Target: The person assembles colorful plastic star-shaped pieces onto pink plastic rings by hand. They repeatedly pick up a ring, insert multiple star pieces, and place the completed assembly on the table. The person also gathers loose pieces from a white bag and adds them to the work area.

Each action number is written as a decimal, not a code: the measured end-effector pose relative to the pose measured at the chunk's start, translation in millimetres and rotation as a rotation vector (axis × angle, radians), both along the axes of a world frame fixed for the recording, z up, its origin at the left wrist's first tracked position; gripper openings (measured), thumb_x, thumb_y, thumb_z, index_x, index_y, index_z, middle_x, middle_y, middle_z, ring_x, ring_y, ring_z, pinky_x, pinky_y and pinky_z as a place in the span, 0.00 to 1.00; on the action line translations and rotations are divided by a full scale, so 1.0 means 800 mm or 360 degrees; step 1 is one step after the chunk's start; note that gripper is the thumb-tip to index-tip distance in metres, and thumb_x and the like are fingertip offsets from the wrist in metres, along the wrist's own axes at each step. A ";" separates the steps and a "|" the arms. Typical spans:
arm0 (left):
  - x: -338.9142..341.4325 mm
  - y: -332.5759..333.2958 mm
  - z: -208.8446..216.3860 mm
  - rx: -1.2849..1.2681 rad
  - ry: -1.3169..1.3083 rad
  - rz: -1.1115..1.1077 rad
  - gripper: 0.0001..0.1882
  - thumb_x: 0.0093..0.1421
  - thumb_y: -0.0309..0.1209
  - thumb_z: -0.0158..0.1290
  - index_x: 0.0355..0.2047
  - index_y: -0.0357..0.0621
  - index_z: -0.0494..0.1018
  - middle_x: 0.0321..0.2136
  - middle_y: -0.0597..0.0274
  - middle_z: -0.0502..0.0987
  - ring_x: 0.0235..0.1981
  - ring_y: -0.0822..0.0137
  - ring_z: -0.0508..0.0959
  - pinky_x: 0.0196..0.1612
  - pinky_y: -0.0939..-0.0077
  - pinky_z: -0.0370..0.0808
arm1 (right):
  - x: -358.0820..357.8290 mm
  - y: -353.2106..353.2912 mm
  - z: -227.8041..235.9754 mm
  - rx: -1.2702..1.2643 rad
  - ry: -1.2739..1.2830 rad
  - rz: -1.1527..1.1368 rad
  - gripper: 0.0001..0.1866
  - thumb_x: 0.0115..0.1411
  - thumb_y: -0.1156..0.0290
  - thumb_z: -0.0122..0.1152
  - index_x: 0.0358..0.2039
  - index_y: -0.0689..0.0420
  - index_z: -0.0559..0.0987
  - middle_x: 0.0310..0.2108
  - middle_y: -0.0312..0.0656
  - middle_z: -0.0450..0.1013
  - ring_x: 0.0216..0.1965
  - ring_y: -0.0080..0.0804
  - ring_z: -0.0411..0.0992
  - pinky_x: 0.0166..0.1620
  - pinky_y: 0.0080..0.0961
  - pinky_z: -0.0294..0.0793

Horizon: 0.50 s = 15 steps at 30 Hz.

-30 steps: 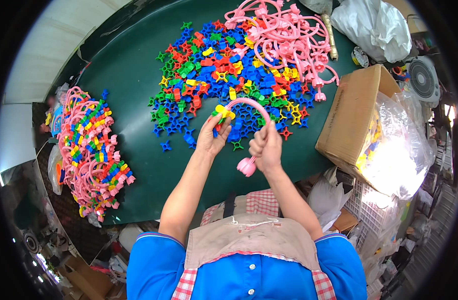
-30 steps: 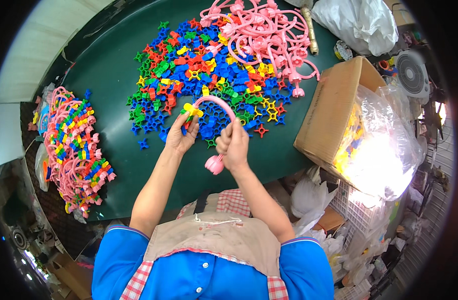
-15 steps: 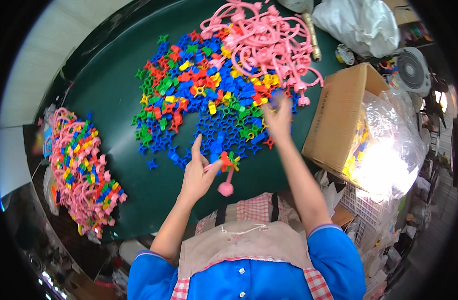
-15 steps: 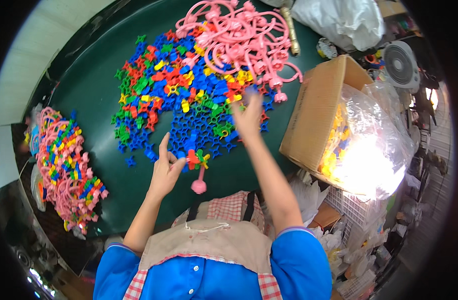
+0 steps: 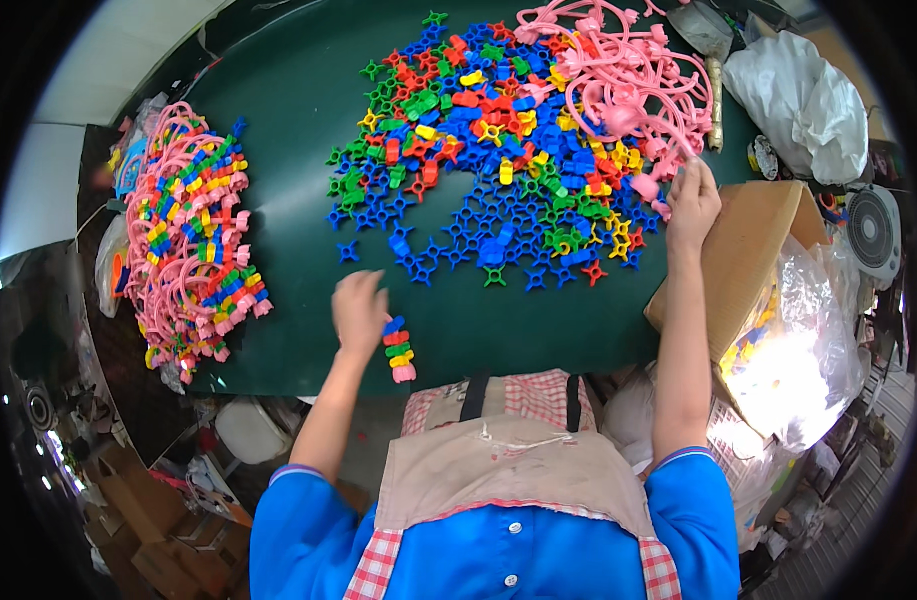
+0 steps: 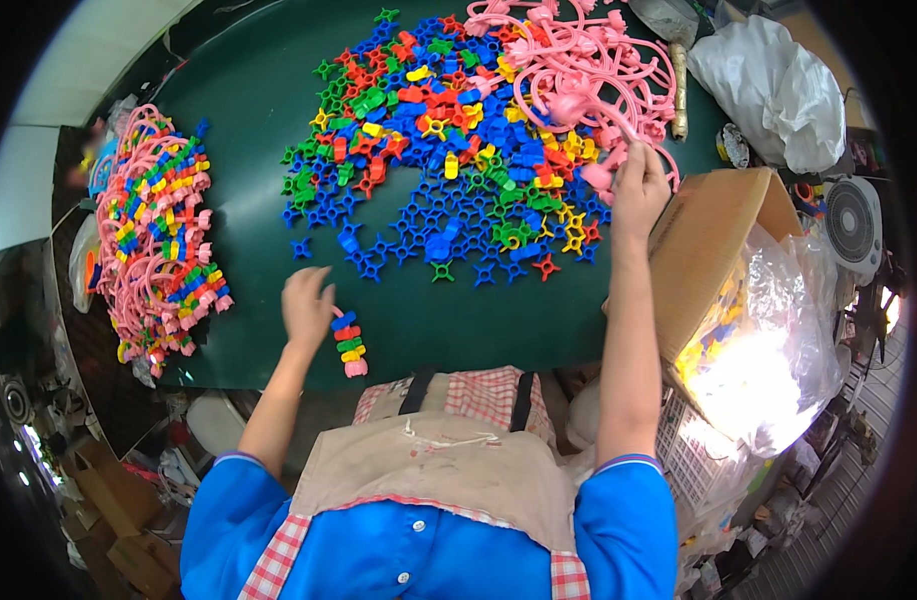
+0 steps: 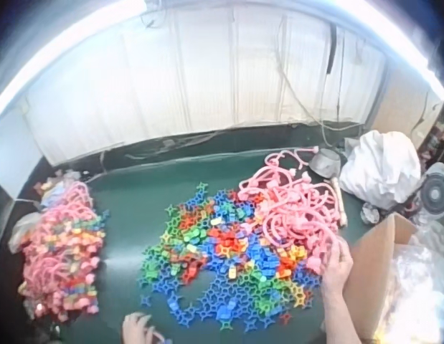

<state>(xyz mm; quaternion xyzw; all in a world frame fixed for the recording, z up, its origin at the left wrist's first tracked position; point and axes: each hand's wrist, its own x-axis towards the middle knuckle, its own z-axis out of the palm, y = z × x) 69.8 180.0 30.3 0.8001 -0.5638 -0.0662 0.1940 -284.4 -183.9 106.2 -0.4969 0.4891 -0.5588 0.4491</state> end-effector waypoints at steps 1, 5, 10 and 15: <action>-0.019 -0.022 -0.015 -0.0037 0.0187 -0.0148 0.13 0.54 0.25 0.58 0.41 0.40 0.79 0.41 0.53 0.77 0.41 0.49 0.78 0.46 0.56 0.75 | -0.002 0.000 0.005 0.0113 0.0197 -0.0037 0.12 0.72 0.67 0.51 0.43 0.60 0.80 0.17 0.23 0.58 0.17 0.09 0.52 0.19 0.13 0.49; -0.143 -0.097 -0.014 0.0064 0.0482 -0.0602 0.13 0.53 0.26 0.57 0.41 0.47 0.76 0.43 0.57 0.74 0.42 0.53 0.78 0.40 0.59 0.78 | -0.024 0.020 0.067 -0.0259 -0.0301 -0.0018 0.12 0.72 0.70 0.48 0.30 0.57 0.74 0.17 0.25 0.58 0.15 0.11 0.51 0.17 0.14 0.48; -0.161 -0.103 -0.081 0.0322 0.0281 -0.0710 0.13 0.54 0.24 0.56 0.41 0.48 0.75 0.41 0.56 0.71 0.38 0.51 0.78 0.35 0.55 0.78 | -0.041 0.122 0.053 0.1060 0.0534 0.0796 0.11 0.65 0.62 0.60 0.32 0.53 0.83 0.15 0.22 0.62 0.14 0.10 0.58 0.16 0.14 0.53; -0.122 -0.095 -0.048 0.0212 0.0561 -0.0528 0.10 0.53 0.22 0.56 0.37 0.45 0.76 0.39 0.54 0.73 0.35 0.47 0.79 0.36 0.54 0.77 | -0.063 0.232 -0.105 0.0454 0.1396 0.0906 0.13 0.57 0.62 0.65 0.38 0.57 0.83 0.30 0.42 0.76 0.32 0.39 0.74 0.38 0.37 0.73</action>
